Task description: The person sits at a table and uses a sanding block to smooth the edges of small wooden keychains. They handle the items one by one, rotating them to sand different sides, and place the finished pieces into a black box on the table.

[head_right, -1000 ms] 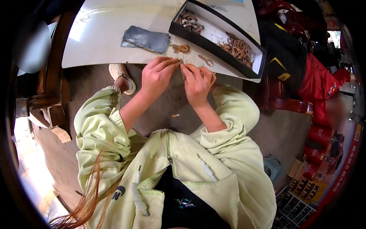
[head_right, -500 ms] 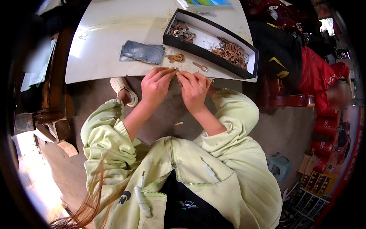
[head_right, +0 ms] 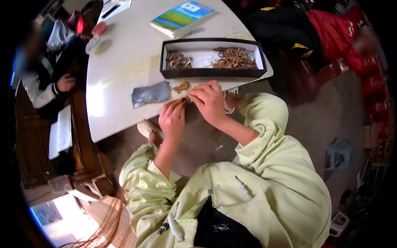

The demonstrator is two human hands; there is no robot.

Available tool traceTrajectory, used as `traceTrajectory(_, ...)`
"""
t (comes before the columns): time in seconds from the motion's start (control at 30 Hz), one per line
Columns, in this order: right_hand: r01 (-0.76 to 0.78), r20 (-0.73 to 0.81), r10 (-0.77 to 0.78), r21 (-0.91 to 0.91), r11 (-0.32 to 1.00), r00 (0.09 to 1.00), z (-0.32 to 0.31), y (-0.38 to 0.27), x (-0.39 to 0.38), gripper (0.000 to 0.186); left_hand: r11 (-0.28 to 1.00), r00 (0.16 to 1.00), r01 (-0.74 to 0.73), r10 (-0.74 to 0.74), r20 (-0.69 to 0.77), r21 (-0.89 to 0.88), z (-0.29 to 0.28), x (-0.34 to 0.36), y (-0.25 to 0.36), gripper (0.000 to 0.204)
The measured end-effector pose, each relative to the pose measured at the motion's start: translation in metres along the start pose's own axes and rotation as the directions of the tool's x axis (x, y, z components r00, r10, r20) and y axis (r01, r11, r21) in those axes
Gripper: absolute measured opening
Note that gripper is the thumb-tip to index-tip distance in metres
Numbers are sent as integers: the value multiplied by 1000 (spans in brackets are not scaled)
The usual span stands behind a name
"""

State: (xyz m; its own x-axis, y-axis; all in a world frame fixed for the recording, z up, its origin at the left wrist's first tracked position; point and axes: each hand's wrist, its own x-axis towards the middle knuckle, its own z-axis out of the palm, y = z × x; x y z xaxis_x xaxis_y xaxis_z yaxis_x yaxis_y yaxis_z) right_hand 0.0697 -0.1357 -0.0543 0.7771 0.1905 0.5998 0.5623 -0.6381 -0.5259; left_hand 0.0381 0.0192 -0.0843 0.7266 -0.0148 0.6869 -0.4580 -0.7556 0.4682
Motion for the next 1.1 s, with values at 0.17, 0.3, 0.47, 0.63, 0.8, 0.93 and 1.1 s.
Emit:
traceTrajectory(0.17,-519,292,430,446,729,855,-15,11,6,13,999,998,11,-14,61,40,-2,0,3,18)
traceTrajectory(0.3,-782,644,535,621,51,546,-21,22,11,20,999,998,9,-11,61,34,1,0,-1,18)
traceTrajectory(0.47,-741,651,488,672,-15,581,-24,15,6,19,999,990,28,-31,136,22,-2,5,0,26)
traceTrajectory(0.63,-747,609,438,594,300,661,-31,13,-2,20,994,992,104,-105,66,15,-5,6,10,29)
traceTrajectory(0.8,-704,573,411,616,354,708,-34,13,-9,23,934,950,307,-290,115,-182,-10,5,27,25)
traceTrajectory(0.93,-707,597,382,554,440,706,-39,9,-7,25,828,872,485,-431,233,-282,-13,8,43,24)
traceTrajectory(1.1,-276,391,133,335,901,910,-45,-1,7,43,308,523,838,-687,504,-449,-21,-2,46,13)
